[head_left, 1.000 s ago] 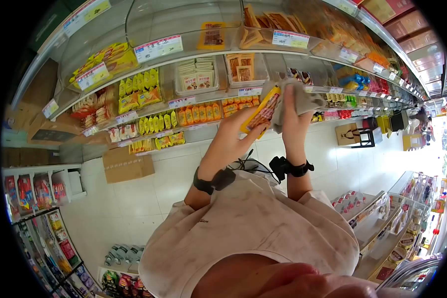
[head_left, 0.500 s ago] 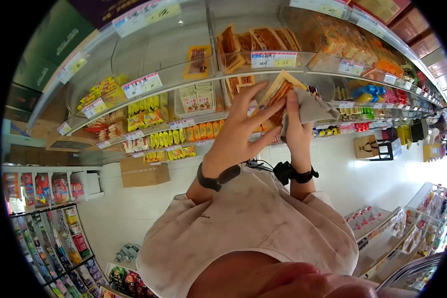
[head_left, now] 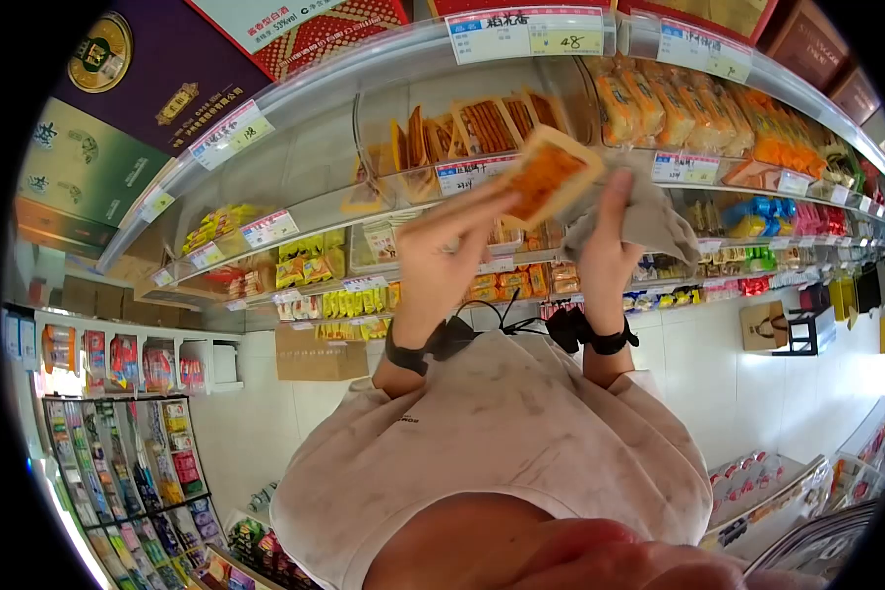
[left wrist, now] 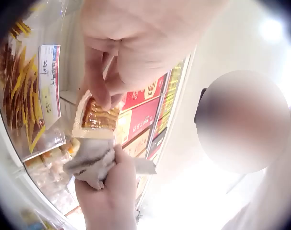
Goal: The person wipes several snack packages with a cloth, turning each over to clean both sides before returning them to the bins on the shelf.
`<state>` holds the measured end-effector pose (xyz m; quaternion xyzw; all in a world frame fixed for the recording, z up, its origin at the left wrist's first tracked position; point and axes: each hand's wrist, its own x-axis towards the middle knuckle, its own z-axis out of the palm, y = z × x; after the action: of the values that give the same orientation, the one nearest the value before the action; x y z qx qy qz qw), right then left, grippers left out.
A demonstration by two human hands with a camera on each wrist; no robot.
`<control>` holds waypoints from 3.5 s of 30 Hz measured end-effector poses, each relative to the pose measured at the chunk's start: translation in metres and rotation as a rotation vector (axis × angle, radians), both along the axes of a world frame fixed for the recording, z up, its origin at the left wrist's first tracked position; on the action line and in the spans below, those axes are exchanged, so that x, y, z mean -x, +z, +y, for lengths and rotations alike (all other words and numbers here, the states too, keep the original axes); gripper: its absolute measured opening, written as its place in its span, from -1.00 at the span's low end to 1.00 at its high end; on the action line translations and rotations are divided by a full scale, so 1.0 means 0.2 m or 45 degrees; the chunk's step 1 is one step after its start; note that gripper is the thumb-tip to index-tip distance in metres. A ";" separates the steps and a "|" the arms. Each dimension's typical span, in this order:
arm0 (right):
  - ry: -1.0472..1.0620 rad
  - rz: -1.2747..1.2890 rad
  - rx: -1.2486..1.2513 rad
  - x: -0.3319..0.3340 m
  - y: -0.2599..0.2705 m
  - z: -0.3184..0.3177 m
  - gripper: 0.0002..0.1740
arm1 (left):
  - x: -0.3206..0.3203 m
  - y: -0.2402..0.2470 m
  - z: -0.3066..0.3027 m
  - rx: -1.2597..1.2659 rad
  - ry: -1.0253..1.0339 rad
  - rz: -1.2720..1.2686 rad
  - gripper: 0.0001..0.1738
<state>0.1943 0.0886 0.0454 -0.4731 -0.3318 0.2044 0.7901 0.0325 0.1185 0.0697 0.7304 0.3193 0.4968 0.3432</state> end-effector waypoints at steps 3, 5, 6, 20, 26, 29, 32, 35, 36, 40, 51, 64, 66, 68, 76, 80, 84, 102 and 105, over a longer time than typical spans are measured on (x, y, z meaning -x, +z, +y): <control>-0.104 -0.044 0.021 -0.05 0.03 0.05 -0.80 | 0.01 0.00 0.10 0.095 0.279 -0.237 -0.72; -0.013 -0.444 0.028 -0.05 0.04 0.09 -0.83 | 0.00 0.02 0.16 0.147 0.304 -0.296 -0.74; 0.047 -0.661 -0.028 -0.05 0.05 0.12 -0.80 | -0.02 0.03 0.17 0.179 0.294 -0.339 -0.73; 0.195 -1.350 -0.309 0.04 0.02 0.35 -0.52 | 0.06 0.04 0.26 -0.334 0.368 0.436 -0.75; 0.251 -0.262 -0.022 0.06 0.00 0.11 -0.73 | 0.08 0.05 0.30 -0.517 0.234 0.712 -0.75; 0.043 -0.099 -0.026 0.11 -0.09 0.06 -0.64 | 0.10 0.02 0.29 -0.655 0.285 0.605 -0.81; 0.121 -0.098 -0.046 0.10 -0.15 -0.01 -0.57 | 0.13 -0.01 0.24 -0.682 0.358 0.235 -0.88; 0.296 -0.234 0.001 0.12 -0.20 -0.07 -0.61 | 0.26 -0.09 0.09 -0.275 0.160 0.181 -0.87; 0.187 -0.150 0.248 0.12 -0.38 -0.08 -0.65 | 0.29 -0.16 0.08 -0.123 0.040 0.210 -0.85; 0.405 0.003 0.476 0.25 -0.52 -0.01 -0.63 | 0.31 -0.48 0.11 0.250 -0.170 0.218 -0.85; 0.406 -0.330 0.598 0.33 -1.05 0.61 -0.46 | 0.08 -1.08 0.54 0.486 0.168 0.503 -0.56; 0.713 -0.658 1.091 0.27 -1.20 0.77 -0.38 | 0.04 -1.31 0.73 0.576 -0.028 0.949 -0.57; 0.664 -0.662 1.071 0.27 -1.25 0.79 -0.39 | 0.03 -1.28 0.72 0.544 0.014 1.028 -0.62; 0.570 -0.665 1.060 0.27 -1.28 0.80 -0.41 | 0.04 -1.24 0.72 0.590 -0.014 1.024 -0.69; 0.549 -0.566 0.820 0.29 -1.17 0.69 -0.51 | 0.11 -1.47 0.82 0.920 -0.105 0.274 -0.79; 0.594 -0.434 0.529 0.27 -1.16 0.63 -0.51 | 0.14 -1.26 0.68 0.785 -0.132 -0.080 -0.74; 0.674 -0.223 0.345 0.24 -0.91 0.39 -0.59 | 0.26 -1.03 0.52 0.955 -0.211 -0.428 -0.63; 0.620 0.090 0.429 0.85 -0.65 -0.03 -0.67 | 0.80 -0.82 -0.02 0.789 0.130 -0.639 -0.53; 0.503 -0.320 0.513 0.89 -0.70 -0.07 -0.66 | 0.79 -0.78 -0.14 0.119 0.704 -0.146 -0.48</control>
<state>0.0166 0.0755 -0.0945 -0.5680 -0.4654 0.3557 0.5782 -0.1247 0.0912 -0.0855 0.5696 0.5090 0.5968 0.2456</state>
